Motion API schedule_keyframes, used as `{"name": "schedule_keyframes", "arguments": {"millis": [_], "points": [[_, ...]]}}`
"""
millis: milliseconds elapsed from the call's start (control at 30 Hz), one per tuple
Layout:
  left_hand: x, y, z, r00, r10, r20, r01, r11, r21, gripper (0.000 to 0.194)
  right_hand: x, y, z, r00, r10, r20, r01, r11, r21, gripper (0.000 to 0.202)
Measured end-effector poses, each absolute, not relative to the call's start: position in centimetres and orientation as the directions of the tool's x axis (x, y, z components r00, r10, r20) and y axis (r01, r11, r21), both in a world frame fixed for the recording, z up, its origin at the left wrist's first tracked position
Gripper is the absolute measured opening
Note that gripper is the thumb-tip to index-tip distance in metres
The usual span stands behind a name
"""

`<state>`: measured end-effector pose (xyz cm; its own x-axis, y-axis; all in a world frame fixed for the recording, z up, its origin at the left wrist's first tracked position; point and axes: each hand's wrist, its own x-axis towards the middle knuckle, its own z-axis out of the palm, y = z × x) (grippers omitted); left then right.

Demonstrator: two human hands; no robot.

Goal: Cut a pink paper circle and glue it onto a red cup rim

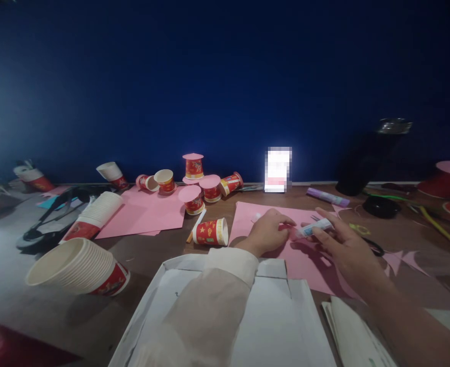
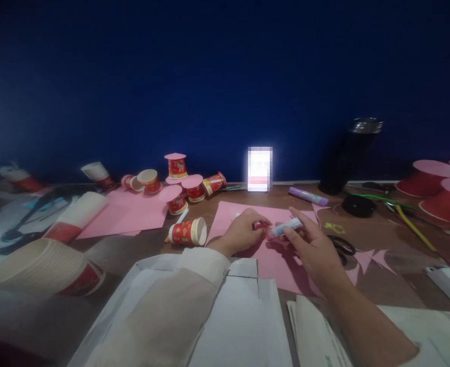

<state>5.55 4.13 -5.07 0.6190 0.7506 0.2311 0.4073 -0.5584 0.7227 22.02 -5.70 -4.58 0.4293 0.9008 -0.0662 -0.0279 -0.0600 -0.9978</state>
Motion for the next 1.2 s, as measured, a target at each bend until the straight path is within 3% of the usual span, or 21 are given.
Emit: {"name": "schedule_keyframes", "arguments": {"millis": [200,367,533,633,733,867,967,1100,1200], "points": [[5.5,4.1,-5.0,0.618,0.745,0.251,0.376,-0.560,0.738,0.034,21.9,-5.7,-4.2,0.432,0.896,-0.104,-0.124,-0.056,-0.991,0.064],[5.3,4.0,-4.8,0.629,0.738,0.243,0.350,-0.548,0.759,0.038,21.8,-5.8,-3.6,0.408,0.891,-0.200,-0.313,-0.070,-0.947,0.035],[5.3,4.0,-4.9,0.630,0.737,0.247,0.324,-0.538,0.778,0.036,22.4,-5.4,-3.2,0.346,0.863,-0.368,-0.575,-0.115,-0.810,0.012],[5.4,4.1,-5.0,0.626,0.739,0.250,0.314,-0.532,0.786,0.035,22.9,-5.4,-2.9,0.224,0.875,-0.429,-0.709,-0.156,-0.688,0.023],[5.5,4.1,-5.2,0.624,0.738,0.258,0.309,-0.536,0.786,0.035,23.2,-5.5,-2.8,0.100,0.913,-0.395,-0.810,-0.156,-0.566,0.033],[5.6,4.0,-5.0,0.614,0.736,0.286,0.279,-0.541,0.793,0.034,23.3,-5.5,-3.0,0.064,0.925,-0.374,-0.839,-0.153,-0.522,0.035],[5.5,4.2,-4.3,0.475,0.826,0.303,0.201,-0.437,0.877,0.031,23.4,-5.5,-3.1,0.095,0.927,-0.363,-0.835,-0.124,-0.536,0.032],[4.4,4.9,-2.3,0.048,0.944,0.328,0.079,-0.331,0.941,0.025,23.9,-5.4,-3.3,0.163,0.926,-0.341,-0.832,-0.057,-0.552,0.029],[3.3,5.7,-0.7,-0.065,0.942,0.330,0.207,-0.311,0.928,0.021,24.1,-5.3,-3.4,0.187,0.924,-0.333,-0.822,-0.038,-0.568,0.027]]}}
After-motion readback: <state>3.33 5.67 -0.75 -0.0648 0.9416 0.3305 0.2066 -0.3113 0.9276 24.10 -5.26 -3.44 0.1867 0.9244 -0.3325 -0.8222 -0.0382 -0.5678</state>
